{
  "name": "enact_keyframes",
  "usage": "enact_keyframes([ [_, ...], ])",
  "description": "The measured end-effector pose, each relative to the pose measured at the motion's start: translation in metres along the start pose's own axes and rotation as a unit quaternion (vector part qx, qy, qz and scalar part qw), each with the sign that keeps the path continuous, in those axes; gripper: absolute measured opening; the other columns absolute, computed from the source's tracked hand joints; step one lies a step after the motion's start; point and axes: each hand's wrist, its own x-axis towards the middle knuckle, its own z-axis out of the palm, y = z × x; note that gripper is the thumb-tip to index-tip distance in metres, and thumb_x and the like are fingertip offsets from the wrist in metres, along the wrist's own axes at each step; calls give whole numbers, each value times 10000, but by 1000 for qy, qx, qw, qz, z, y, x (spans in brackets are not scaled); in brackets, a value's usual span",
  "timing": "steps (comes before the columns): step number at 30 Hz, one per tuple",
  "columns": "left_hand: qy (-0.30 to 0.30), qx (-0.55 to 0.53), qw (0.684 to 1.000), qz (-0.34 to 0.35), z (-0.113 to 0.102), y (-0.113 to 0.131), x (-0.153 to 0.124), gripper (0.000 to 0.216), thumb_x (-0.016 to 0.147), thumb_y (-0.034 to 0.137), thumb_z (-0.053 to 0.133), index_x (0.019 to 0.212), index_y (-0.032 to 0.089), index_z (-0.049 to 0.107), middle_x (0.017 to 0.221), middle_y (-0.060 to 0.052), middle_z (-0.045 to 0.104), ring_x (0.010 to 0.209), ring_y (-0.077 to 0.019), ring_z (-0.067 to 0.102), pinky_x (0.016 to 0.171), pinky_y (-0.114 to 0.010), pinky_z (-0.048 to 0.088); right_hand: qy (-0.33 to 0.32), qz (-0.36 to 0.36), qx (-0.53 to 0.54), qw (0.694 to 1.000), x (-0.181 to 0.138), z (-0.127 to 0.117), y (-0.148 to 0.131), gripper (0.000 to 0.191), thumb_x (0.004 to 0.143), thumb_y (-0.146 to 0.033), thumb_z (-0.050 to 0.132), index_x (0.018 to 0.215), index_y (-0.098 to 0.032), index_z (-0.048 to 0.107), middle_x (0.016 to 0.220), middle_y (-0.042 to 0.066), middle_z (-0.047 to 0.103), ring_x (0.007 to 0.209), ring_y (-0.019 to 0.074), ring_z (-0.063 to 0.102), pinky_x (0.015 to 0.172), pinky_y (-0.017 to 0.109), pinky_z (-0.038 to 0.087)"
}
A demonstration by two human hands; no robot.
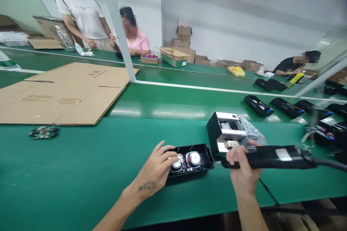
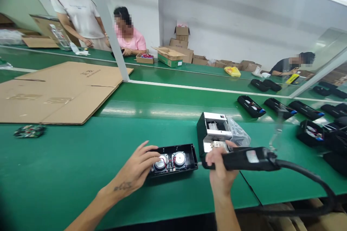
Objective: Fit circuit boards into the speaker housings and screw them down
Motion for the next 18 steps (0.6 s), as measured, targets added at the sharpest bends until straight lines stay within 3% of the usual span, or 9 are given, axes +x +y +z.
enact_keyframes([
  [2,-16,32,999,0,-16,-19,-13,494,895,-41,426,1200,238,697,1303,-52,741,1461,-269,514,1334,-634,264,73,-6,-51,996,18,-24,3,555,835,-308,863,1305,-265,570,595,-124,528,487,103,465,544,264,442],
  [5,-75,70,994,22,-24,-41,-25,505,813,-56,500,1154,259,699,1329,-34,722,1571,-308,389,1343,-670,204,107,20,-194,975,36,-61,23,616,758,-422,917,1257,-198,634,719,-63,628,590,133,562,643,309,494],
  [7,-89,83,992,46,-24,-49,-27,419,833,-24,579,1103,274,701,1235,-17,739,1541,-297,434,1349,-645,206,97,24,-256,962,40,-77,39,701,704,-460,940,1272,-185,634,949,21,704,813,196,664,820,380,544],
  [10,-69,101,990,67,-20,-50,-27,236,896,48,668,973,271,682,1012,25,737,1328,-251,596,1354,-639,166,110,-26,-277,954,31,-89,60,797,683,-469,938,1346,-200,588,1191,85,653,1057,248,643,1006,451,506],
  [14,-42,108,991,71,-11,-49,-28,140,920,162,756,909,267,666,870,45,692,1113,-235,609,1330,-713,100,162,-55,-285,943,-4,-96,79,593,734,-505,878,1176,-207,619,1059,48,605,859,189,588,868,392,531],
  [18,-10,59,998,25,13,-77,5,177,878,249,841,929,246,671,904,24,684,1085,-232,596,1294,-620,288,143,35,-284,947,-41,-103,98,559,722,-597,849,1059,-215,618,854,22,637,744,215,661,703,354,578],
])
